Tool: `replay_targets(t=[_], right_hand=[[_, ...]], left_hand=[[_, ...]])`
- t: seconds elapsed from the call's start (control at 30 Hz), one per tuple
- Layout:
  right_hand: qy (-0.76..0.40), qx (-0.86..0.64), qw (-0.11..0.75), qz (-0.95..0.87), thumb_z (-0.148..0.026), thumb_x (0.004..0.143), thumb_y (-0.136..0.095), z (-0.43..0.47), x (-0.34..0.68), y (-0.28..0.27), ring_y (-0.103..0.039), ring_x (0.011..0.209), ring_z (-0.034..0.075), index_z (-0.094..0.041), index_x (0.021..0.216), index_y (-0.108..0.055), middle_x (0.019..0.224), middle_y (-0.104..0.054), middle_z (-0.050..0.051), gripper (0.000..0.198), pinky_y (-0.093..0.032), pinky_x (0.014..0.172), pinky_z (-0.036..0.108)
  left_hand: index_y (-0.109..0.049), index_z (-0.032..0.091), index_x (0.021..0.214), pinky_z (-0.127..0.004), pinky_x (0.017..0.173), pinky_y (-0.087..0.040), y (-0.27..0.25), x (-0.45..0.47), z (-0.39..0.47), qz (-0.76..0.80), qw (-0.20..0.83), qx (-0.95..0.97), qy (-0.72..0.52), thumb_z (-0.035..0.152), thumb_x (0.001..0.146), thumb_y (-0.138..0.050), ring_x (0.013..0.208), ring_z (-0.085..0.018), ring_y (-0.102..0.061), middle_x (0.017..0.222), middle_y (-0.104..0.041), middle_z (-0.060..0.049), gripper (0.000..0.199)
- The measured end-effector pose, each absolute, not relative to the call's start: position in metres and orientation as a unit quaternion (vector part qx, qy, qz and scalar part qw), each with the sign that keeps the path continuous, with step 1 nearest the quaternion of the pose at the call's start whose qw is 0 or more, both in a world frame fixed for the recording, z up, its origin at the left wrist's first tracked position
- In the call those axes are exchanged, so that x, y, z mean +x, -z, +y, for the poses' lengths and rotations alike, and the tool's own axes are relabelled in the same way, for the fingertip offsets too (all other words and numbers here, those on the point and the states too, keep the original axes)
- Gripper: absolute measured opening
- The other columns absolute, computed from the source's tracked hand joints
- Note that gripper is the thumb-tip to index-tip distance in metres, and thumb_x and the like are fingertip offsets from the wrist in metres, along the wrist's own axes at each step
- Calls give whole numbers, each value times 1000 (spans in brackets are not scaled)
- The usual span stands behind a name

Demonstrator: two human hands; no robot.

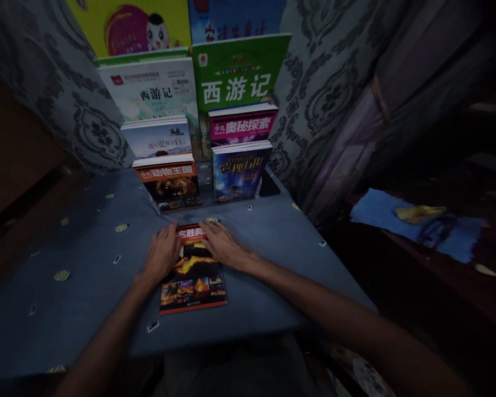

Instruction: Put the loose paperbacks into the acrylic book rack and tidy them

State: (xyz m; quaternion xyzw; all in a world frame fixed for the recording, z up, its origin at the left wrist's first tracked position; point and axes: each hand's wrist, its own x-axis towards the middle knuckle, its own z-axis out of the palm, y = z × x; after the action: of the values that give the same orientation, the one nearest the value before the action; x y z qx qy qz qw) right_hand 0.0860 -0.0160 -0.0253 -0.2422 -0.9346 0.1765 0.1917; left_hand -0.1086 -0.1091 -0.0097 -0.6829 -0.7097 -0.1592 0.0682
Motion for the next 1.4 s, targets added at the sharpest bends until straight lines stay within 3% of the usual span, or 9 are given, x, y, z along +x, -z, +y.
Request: replay_targets(t=[0.17, 0.43, 0.73, 1.0, 1.4], right_hand=[[-176, -281, 212, -919, -28, 102, -46, -11, 109, 26, -50, 140, 26, -16, 148, -42, 148, -55, 19, 49, -33, 121, 52], [-204, -271, 232, -912, -26, 100, -48, -12, 109, 26, -51, 139, 26, -15, 147, -44, 147, -56, 19, 49, -40, 118, 50], [-210, -273, 231, -910, -26, 99, -46, -13, 109, 21, -53, 136, 29, -9, 150, -39, 146, -55, 22, 54, -47, 111, 48], [-207, -247, 256, -911, -26, 98, -49, -7, 109, 31, -54, 135, 28, -13, 149, -42, 144, -57, 21, 52, -44, 113, 52], [-215, -239, 242, -916, -31, 100, -49, -1, 111, 33, -52, 135, 30, -19, 150, -42, 145, -57, 18, 52, -43, 109, 55]], left_hand=[[-53, 10, 132, -47, 94, -51, 7, -106, -108, -714, 75, -685, 127, 22, 99, -39, 111, -31, -65, 121, -68, -18, 39], [-62, 15, 128, -52, 100, -49, 2, -102, -108, -697, 97, -703, 104, 28, 101, -40, 116, -32, -65, 131, -66, -18, 38], [-56, 18, 139, -56, 114, -39, 8, -71, -84, -660, 42, -742, 110, 30, 102, -43, 136, -29, -54, 142, -61, -16, 41], [-56, 18, 139, -54, 117, -35, 10, -77, -87, -661, 29, -736, 142, 29, 102, -42, 139, -27, -50, 145, -58, -14, 41], [-57, 13, 134, -50, 104, -47, 15, -105, -114, -728, 74, -662, 161, 29, 101, -39, 125, -31, -56, 138, -58, -20, 41]])
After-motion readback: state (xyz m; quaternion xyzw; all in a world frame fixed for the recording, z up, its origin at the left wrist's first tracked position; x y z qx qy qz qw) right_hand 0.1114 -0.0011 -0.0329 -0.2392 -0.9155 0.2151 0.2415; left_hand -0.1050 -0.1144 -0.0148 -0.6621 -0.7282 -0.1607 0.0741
